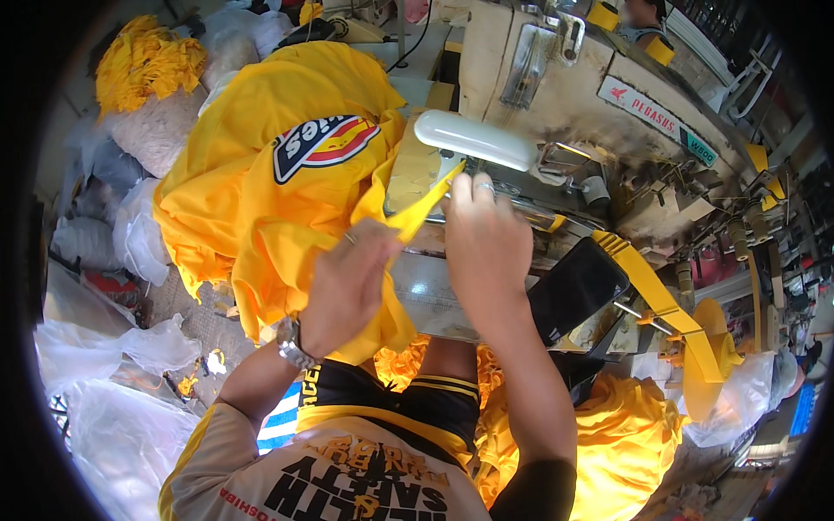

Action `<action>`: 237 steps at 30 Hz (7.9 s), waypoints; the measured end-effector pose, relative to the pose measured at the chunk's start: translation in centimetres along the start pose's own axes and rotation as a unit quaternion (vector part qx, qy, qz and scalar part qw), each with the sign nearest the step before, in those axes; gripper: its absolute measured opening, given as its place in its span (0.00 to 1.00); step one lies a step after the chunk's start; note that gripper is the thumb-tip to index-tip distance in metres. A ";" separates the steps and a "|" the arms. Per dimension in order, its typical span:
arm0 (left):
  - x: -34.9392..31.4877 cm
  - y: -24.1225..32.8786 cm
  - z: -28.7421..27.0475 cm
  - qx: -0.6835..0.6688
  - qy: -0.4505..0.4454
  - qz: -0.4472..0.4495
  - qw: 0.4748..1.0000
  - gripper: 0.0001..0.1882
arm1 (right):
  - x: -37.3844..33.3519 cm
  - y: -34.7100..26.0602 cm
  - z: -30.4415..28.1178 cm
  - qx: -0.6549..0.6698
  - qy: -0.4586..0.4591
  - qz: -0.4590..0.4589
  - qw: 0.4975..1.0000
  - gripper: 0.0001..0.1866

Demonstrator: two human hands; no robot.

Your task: The person handles and sorts yellow shirts at a workstation in a garment factory, using a thread clipper to trim loose threads from several shirts before setting them aside.

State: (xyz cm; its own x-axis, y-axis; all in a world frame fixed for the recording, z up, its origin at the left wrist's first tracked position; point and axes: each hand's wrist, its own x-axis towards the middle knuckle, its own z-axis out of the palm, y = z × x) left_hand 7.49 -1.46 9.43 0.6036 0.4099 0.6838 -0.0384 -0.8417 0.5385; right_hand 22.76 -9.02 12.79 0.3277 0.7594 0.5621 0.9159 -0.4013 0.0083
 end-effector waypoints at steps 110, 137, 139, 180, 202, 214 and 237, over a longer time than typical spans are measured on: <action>4.6 -1.4 3.3 0.152 -0.159 0.121 0.968 0.31 | -16.2 2.0 -2.6 0.704 -0.223 0.350 0.575 0.13; -12.4 -6.7 -4.3 0.241 0.013 -0.052 0.969 0.08 | -12.0 2.1 1.8 0.702 -0.126 0.345 0.610 0.12; -10.5 -6.6 -4.5 0.222 0.099 -0.068 0.968 0.08 | -11.3 2.0 2.1 0.711 -0.118 0.353 0.597 0.12; 3.0 -5.8 -9.0 0.278 0.089 0.044 0.955 0.16 | -8.2 1.0 2.8 0.716 -0.045 0.332 0.612 0.05; 12.5 -11.8 -5.1 0.373 0.118 0.137 0.910 0.18 | -6.7 1.2 3.2 0.708 -0.047 0.375 0.596 0.09; 1.6 -0.1 4.2 -0.161 0.061 -0.100 0.980 0.13 | -5.2 1.8 1.0 0.745 -0.033 0.292 0.600 0.16; -9.4 -3.1 -0.9 0.168 -0.117 -0.018 0.979 0.16 | -7.9 0.1 3.5 0.730 -0.007 0.385 0.564 0.07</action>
State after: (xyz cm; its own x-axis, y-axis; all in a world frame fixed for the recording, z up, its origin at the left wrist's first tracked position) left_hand 1.28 -2.42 1.79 0.7666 0.3832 0.5152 0.2267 -0.9123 0.3411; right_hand 21.10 -13.26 5.45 0.7516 0.6555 -0.0732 -0.2883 0.2267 -0.9303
